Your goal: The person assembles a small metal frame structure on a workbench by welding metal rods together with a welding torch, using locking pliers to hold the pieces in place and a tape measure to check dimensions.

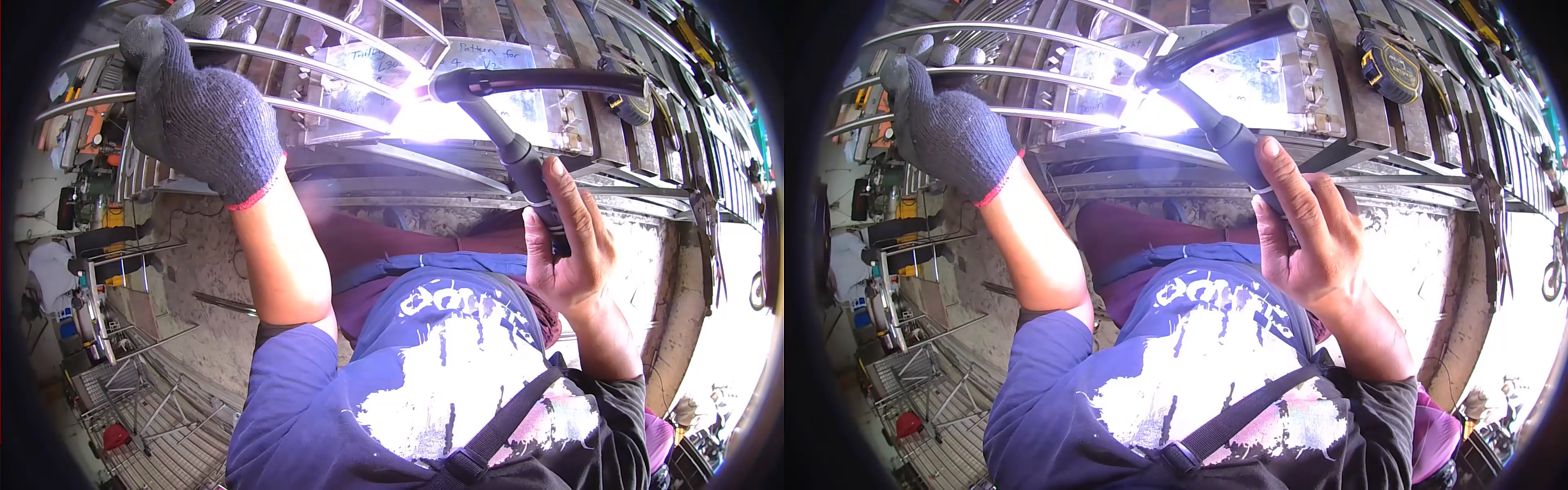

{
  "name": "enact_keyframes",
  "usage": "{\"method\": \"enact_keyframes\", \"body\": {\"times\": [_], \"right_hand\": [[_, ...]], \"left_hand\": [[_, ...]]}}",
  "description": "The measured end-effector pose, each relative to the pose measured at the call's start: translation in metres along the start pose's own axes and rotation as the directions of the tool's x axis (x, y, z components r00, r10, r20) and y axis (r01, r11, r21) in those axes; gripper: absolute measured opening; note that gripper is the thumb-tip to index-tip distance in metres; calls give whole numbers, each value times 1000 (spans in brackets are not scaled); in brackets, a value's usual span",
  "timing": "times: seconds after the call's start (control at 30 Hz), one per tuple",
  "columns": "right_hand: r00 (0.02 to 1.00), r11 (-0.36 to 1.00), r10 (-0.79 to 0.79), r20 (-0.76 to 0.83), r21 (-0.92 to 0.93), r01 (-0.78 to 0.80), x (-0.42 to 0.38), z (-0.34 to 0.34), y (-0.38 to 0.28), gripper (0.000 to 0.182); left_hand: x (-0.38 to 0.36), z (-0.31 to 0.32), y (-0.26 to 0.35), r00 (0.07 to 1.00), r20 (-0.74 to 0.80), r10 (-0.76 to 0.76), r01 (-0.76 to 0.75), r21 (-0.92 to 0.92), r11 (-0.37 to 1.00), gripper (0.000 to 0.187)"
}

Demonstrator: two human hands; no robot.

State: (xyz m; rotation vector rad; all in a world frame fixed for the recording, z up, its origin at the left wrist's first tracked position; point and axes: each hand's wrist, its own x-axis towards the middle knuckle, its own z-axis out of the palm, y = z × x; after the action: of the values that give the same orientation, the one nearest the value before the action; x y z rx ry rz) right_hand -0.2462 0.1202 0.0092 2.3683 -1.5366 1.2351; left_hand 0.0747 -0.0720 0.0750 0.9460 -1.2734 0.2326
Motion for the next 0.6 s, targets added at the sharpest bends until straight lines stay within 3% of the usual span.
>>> {"method": "enact_keyframes", "body": {"times": [0.03,0.1,0.2,0.23,0.3,0.33,0.4,0.47,0.57,0.6], "right_hand": [[1000,1000,-5,-17,15,5,0,0,0,70],[997,999,-3,-80,38,6,-2,0,2,72],[992,1000,14,-127,22,-11,-10,-3,7,75],[990,1000,10,-141,4,-10,-10,-4,9,75],[987,1000,10,-163,-8,-11,-11,-6,14,74],[985,1000,11,-174,-14,-13,-11,-6,16,74],[984,998,26,-174,-48,-35,-7,-10,15,73],[988,996,56,-141,-57,-65,-5,-16,12,71],[992,996,86,-97,-25,-88,-4,-19,12,68],[992,996,81,-94,-28,-84,-2,-19,11,67]], "left_hand": [[-4,-4,-10,997,21,72,-74,116,990,26],[-5,-5,-9,997,42,66,-72,160,985,28],[-5,0,-5,999,41,30,-25,-98,995,27],[-7,1,1,988,68,142,-143,23,989,31],[-6,1,13,967,117,224,-240,138,961,36],[-5,0,15,971,128,200,-217,138,966,35],[-4,1,15,986,122,109,-99,-87,991,30],[-3,4,14,990,140,-30,99,-515,852,25],[-1,5,19,991,122,-48,88,-354,931,26],[0,5,19,993,113,17,10,-232,973,27]]}}
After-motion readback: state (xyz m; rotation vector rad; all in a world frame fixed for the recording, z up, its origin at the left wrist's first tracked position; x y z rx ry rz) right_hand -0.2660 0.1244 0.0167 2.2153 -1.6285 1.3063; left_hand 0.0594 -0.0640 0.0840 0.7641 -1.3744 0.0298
